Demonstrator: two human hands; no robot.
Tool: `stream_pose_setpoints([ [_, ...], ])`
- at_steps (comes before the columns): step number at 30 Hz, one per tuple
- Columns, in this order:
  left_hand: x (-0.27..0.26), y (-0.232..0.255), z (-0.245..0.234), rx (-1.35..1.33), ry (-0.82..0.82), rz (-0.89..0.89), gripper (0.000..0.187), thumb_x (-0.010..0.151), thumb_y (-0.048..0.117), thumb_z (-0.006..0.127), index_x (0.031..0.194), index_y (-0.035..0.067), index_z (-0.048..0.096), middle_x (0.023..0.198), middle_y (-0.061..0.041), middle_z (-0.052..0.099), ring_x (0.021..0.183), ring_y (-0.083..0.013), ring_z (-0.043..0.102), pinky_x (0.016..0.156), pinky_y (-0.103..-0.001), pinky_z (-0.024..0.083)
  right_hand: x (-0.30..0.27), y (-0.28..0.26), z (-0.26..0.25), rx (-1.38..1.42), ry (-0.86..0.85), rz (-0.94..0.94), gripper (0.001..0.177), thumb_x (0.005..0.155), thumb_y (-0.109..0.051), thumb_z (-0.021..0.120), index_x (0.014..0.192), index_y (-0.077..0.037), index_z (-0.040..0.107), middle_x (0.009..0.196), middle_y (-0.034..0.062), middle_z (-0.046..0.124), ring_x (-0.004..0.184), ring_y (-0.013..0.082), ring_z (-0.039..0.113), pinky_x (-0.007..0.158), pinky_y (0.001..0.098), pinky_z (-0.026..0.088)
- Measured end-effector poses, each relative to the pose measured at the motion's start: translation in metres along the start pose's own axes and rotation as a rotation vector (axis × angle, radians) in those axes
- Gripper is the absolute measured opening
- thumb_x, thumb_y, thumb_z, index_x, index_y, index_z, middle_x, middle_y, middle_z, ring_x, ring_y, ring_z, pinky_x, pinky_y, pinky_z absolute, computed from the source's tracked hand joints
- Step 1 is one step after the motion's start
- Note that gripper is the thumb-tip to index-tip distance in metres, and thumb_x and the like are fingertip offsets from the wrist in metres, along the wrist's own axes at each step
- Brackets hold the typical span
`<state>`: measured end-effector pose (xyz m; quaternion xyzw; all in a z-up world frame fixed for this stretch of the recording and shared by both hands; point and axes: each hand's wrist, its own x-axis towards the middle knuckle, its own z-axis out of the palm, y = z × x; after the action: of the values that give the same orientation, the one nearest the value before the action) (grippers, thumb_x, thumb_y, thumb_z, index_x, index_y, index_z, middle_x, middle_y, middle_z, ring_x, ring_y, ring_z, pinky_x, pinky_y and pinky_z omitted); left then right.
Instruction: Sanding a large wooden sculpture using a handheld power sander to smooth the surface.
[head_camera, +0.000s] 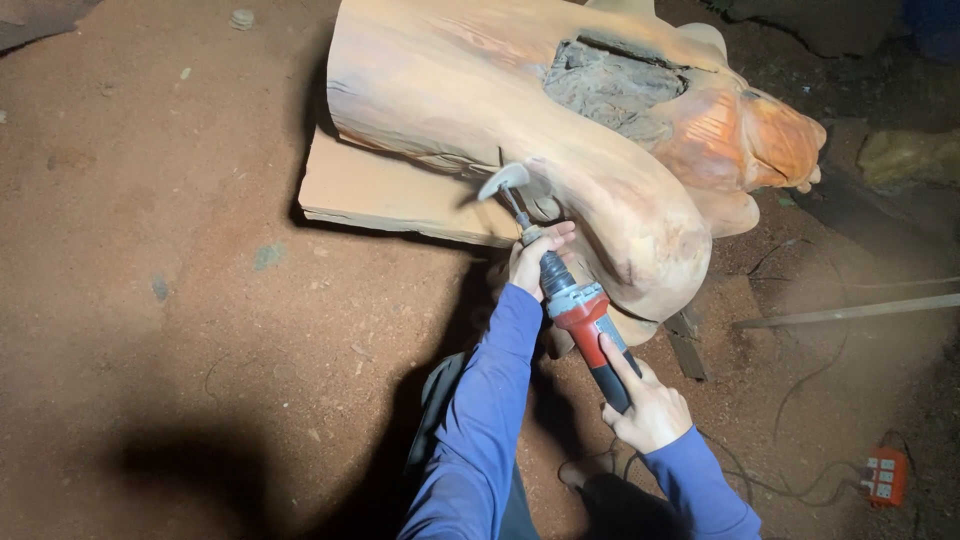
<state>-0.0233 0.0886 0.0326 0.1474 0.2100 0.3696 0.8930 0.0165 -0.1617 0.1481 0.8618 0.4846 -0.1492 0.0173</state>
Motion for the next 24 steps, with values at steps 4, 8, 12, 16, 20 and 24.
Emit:
stream_pose_setpoints([
  [4,0.001,-0.003,0.003,0.035,0.044,0.034,0.035,0.079,0.006,0.067,0.112,-0.005,0.073,0.112,-0.013,0.075,0.101,-0.0195,0.07,0.078,-0.032,0.061,-0.002,-0.002,-0.002,0.009,0.0,0.014,0.105,0.063,-0.028,0.073,0.156,-0.05,0.029,0.132,0.0105,0.064,0.091,0.0395,0.074,0.075,0.0452,0.064],
  [8,0.007,-0.005,-0.007,0.006,0.114,-0.001,0.035,0.08,0.011,0.067,0.111,-0.004,0.074,0.107,-0.014,0.075,0.1,-0.0199,0.069,0.077,-0.033,0.059,0.009,-0.003,-0.008,0.0,-0.08,0.014,0.111,0.06,-0.024,0.073,0.157,-0.048,0.026,0.132,0.0101,0.064,0.092,0.0388,0.074,0.076,0.0457,0.064],
  [12,0.001,0.013,0.006,-0.027,0.078,0.067,0.032,0.08,0.006,0.066,0.107,-0.008,0.074,0.095,-0.016,0.074,0.086,-0.0191,0.07,0.068,-0.026,0.058,0.007,-0.007,-0.013,0.007,-0.028,-0.023,0.108,0.061,-0.026,0.073,0.156,-0.048,0.028,0.137,0.0111,0.061,0.095,0.0392,0.073,0.076,0.0448,0.063],
  [16,-0.002,0.03,0.024,0.052,-0.008,0.141,0.035,0.081,0.004,0.064,0.113,-0.008,0.072,0.113,-0.015,0.075,0.096,-0.0171,0.069,0.078,-0.026,0.055,0.001,-0.015,-0.015,0.234,0.023,-0.048,0.108,0.062,-0.025,0.078,0.158,-0.036,0.032,0.127,0.0104,0.069,0.102,0.0346,0.073,0.083,0.0408,0.062],
  [20,-0.008,0.04,0.027,0.11,0.029,0.103,0.043,0.08,0.012,0.067,0.12,-0.006,0.071,0.116,-0.017,0.073,0.107,-0.0216,0.068,0.088,-0.031,0.057,-0.001,-0.023,-0.023,0.155,-0.02,-0.024,0.109,0.062,-0.028,0.075,0.159,-0.04,0.026,0.136,0.0097,0.062,0.101,0.0386,0.072,0.081,0.0437,0.062],
  [24,-0.009,0.032,0.03,0.098,-0.02,0.098,0.051,0.077,0.007,0.062,0.126,-0.007,0.067,0.131,-0.022,0.068,0.122,-0.0274,0.062,0.094,-0.037,0.055,-0.011,-0.017,-0.019,0.137,0.005,-0.014,0.108,0.062,-0.026,0.074,0.158,-0.043,0.027,0.137,0.0086,0.062,0.099,0.0404,0.072,0.079,0.0456,0.063],
])
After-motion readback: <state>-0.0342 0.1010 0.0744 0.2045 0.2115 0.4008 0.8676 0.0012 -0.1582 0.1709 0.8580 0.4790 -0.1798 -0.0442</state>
